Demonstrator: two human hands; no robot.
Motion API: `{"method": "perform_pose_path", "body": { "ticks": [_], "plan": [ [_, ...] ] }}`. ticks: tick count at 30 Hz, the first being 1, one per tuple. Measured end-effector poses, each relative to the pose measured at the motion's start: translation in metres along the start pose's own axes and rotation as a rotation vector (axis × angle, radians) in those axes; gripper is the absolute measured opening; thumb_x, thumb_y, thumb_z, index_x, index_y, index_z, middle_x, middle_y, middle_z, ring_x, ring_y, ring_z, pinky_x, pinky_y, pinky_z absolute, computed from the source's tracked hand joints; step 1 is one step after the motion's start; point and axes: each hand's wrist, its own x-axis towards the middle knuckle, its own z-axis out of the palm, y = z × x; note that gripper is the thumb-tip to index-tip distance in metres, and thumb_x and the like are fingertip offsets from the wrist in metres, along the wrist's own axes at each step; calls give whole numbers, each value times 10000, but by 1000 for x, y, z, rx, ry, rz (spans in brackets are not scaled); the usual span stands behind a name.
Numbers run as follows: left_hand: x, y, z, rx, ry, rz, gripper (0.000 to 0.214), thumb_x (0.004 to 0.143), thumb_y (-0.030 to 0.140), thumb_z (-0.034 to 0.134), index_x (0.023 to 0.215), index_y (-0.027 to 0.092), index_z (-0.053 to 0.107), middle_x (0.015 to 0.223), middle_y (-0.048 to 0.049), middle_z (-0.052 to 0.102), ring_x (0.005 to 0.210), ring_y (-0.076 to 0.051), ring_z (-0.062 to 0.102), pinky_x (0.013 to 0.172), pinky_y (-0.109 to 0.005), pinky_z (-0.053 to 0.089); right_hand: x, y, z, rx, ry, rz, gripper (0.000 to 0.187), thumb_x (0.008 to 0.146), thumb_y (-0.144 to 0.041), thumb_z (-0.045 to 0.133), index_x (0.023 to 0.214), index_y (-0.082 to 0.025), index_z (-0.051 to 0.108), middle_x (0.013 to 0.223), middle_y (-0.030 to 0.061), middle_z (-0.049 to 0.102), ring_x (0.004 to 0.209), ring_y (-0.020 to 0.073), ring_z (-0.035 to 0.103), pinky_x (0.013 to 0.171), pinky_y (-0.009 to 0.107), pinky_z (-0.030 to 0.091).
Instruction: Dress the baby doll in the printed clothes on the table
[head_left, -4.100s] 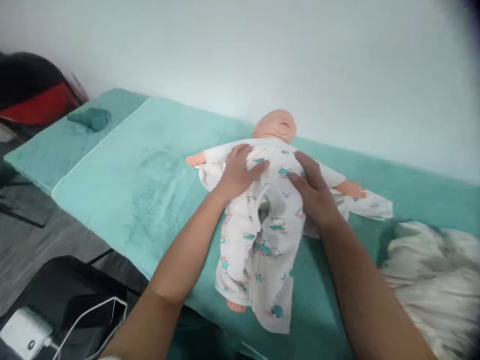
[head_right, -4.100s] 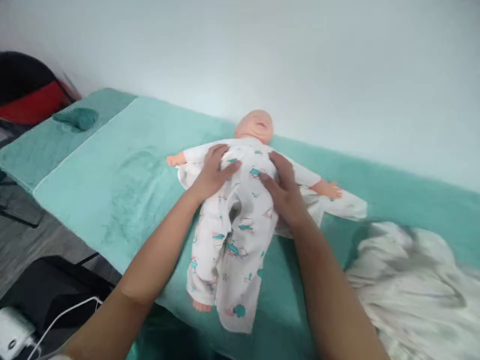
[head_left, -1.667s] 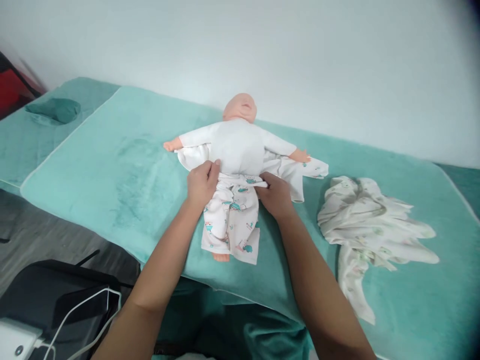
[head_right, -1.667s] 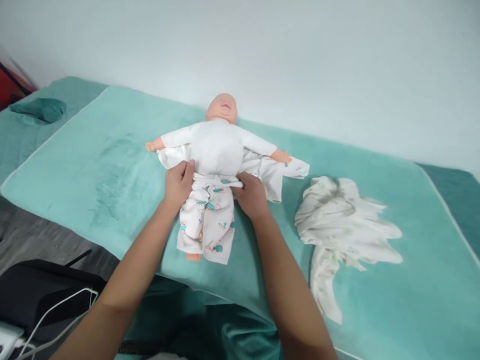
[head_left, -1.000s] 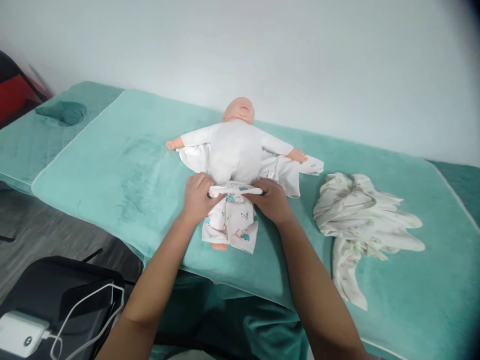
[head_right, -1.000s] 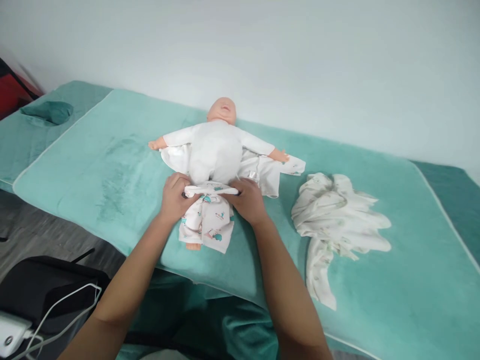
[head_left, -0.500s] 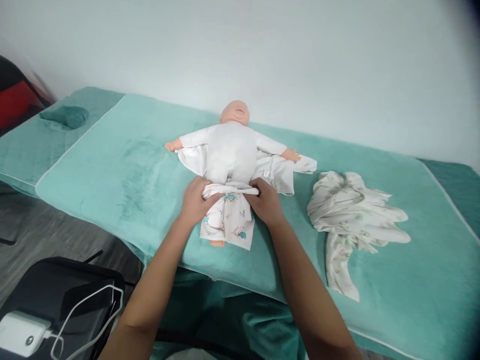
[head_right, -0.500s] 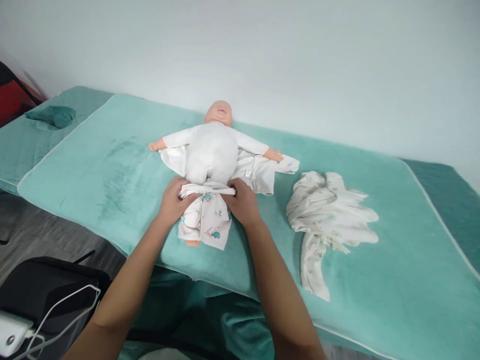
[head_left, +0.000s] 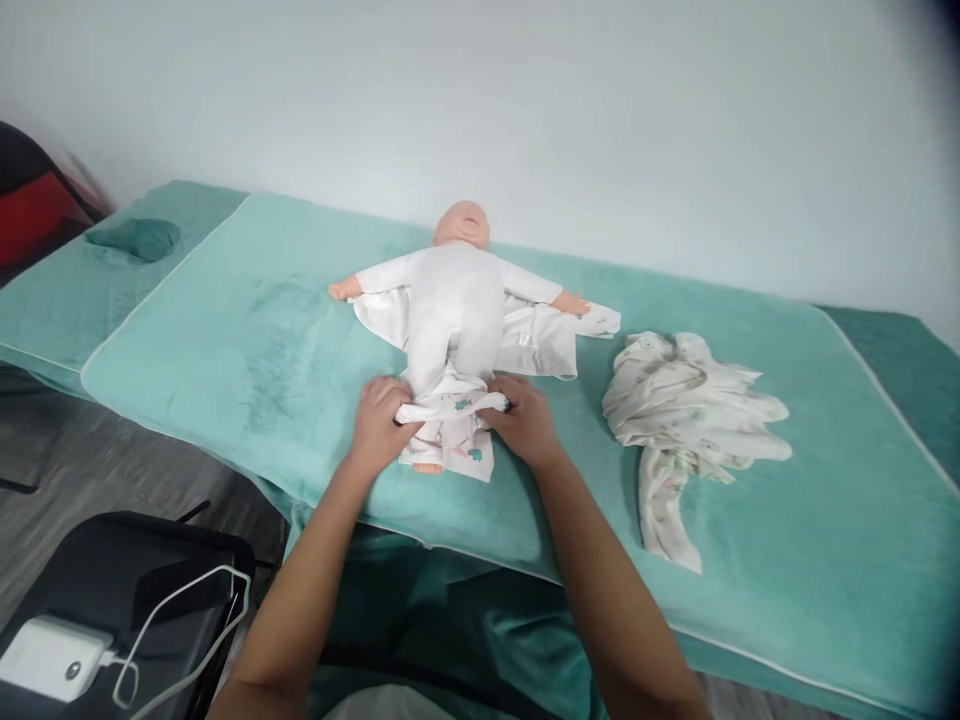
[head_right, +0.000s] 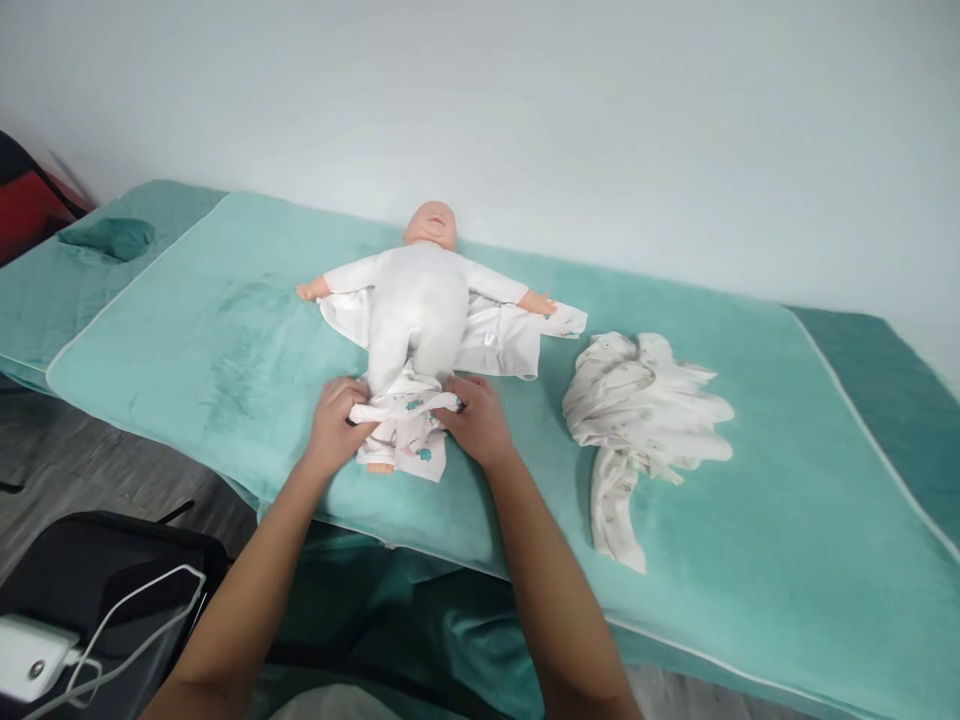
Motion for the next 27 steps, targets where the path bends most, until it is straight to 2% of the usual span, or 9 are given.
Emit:
{"method": "perform_pose_path", "body": {
  "ticks": [3, 5, 9, 12, 15, 17, 20, 23, 27],
  "plan": [
    [-6, -1, 4, 101, 76, 57, 241, 922, 304, 621, 724, 230, 505, 673, 17, 583, 690, -178, 559, 773, -350, 438, -4, -2, 6, -37, 126, 40, 93, 703, -257, 576, 665, -241, 493, 605, -25, 511, 672, 185, 479, 663, 313, 354],
    [-7, 0, 3, 101, 60, 18, 224, 926, 322, 617, 743, 230, 527, 667, 15, 575, 662, -177, 545, 736, -340, 437, -5, -4, 7, -31, 159, 79, 93, 724, -270, 567, 681, -241, 490, 607, -29, 510, 652, 177, 472, 639, 308, 340],
    [-5, 6, -6, -70, -88, -174, 261, 904, 427, 694, 1034, 211, 628, 987, -56, 670, 923, -220, 637, 859, -369, 491, -9, -4, 2, 71, 35, 151, 98, 798, -307, 601, 853, -228, 584, 742, -15, 613, 708, 186, 541, 670, 316, 410],
    [-12, 9, -16, -210, -215, -215, 655, 800, 553, 797, 1317, 222, 567, 1289, -125, 600, 1217, -293, 587, 1061, -455, 472, -21, -2, -2, 141, -79, 123, 404, 837, -458, 700, 1149, -222, 599, 1061, 55, 680, 958, 252, 629, 834, 391, 507],
    [-27, 10, -24, -245, -350, -197, 1116, 600, 656, 897, 1518, 257, 403, 1486, -173, 457, 1416, -378, 450, 1190, -548, 393, -39, 2, -3, 151, -146, -5, 886, 677, -633, 856, 1380, -239, 486, 1349, 130, 580, 1247, 348, 569, 1039, 512, 488],
    [-36, 12, -25, -203, -413, -168, 1304, 504, 674, 930, 1575, 267, 306, 1548, -194, 382, 1474, -418, 382, 1220, -588, 359, -51, 2, -2, 111, -172, -93, 1124, 570, -718, 890, 1470, -251, 405, 1467, 167, 499, 1371, 398, 487, 1128, 572, 433],
    [-45, 17, -21, -49, -373, -123, 1269, 567, 612, 935, 1586, 275, 257, 1557, -195, 369, 1479, -414, 384, 1216, -594, 369, -61, -1, 3, -24, -121, -166, 1168, 597, -740, 866, 1517, -235, 352, 1495, 210, 474, 1424, 427, 441, 1161, 622, 394],
    [-47, 22, -16, 58, -286, -89, 1068, 714, 537, 878, 1562, 268, 288, 1514, -181, 425, 1436, -373, 441, 1178, -553, 416, -63, -7, 7, -108, -37, -187, 1047, 691, -687, 843, 1501, -223, 368, 1430, 212, 536, 1362, 412, 504, 1113, 615, 440],
    [-42, 25, -13, 80, -245, -98, 902, 795, 563, 805, 1519, 254, 365, 1406, -156, 532, 1332, -332, 528, 1104, -501, 465, -61, -11, 7, -131, -22, -198, 866, 738, -628, 829, 1397, -210, 453, 1270, 170, 635, 1208, 385, 602, 1033, 582, 488]
  ]
}}
